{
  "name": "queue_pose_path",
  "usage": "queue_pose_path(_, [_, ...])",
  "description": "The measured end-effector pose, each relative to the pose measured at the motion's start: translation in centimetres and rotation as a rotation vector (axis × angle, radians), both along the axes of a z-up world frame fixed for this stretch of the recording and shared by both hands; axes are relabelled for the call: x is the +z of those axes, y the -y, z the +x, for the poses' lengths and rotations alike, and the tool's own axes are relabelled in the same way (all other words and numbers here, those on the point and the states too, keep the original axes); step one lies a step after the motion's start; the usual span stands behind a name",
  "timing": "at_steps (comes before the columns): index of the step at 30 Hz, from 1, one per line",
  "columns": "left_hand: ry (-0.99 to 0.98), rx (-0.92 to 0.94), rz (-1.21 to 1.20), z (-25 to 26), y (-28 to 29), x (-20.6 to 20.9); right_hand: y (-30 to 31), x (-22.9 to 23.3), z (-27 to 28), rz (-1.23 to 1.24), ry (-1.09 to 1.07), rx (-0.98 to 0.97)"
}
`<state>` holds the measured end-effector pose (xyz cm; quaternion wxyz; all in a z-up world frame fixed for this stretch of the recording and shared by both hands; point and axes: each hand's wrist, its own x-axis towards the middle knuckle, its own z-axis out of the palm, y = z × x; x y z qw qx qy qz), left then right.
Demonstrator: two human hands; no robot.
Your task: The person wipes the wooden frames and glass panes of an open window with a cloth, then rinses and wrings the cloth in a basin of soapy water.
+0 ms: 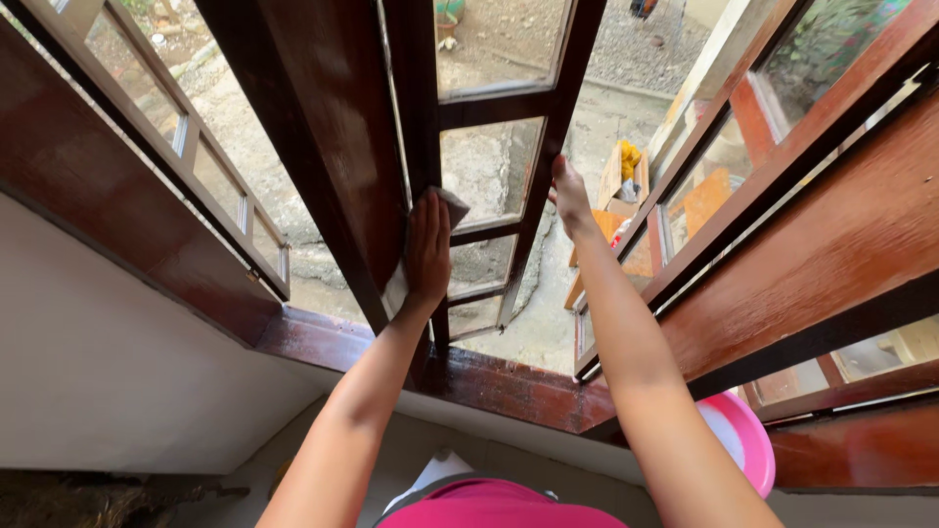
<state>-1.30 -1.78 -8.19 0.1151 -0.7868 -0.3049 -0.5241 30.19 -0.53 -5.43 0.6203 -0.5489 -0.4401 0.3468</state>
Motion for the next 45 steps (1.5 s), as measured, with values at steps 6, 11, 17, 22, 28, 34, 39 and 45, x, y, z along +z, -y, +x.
queue_pose_path(6, [0.032,0.074,-0.018,1.3,-1.7,7.9,0.5,0.5,-1.1,0.013,0.023,-0.010])
queue_pose_path(11, [0.182,-0.027,0.023,1.1,-2.1,9.4,0.8,0.6,-1.2,-0.009,0.038,-0.047])
queue_pose_path(17, [0.050,0.008,-0.006,0.0,-0.2,-1.5,0.8,0.4,-1.1,-0.001,0.014,-0.064])
queue_pose_path(22, [-0.023,0.007,-0.075,-0.3,0.1,-1.8,0.7,0.0,-1.1,0.074,-0.027,-0.006])
queue_pose_path(28, [0.119,0.012,-0.019,1.3,-1.5,8.3,1.2,0.7,-2.3,0.108,-0.019,-0.030])
queue_pose_path(34, [0.120,0.009,-0.010,1.0,-1.0,5.0,1.7,1.2,-3.1,0.118,-0.008,-0.054])
queue_pose_path(39, [0.000,0.003,-0.085,-0.4,0.4,-2.4,1.7,0.6,-2.5,0.131,-0.018,-0.048])
queue_pose_path(45, [0.016,0.011,-0.061,0.3,-0.6,1.4,1.5,0.2,-2.5,0.126,-0.031,-0.042])
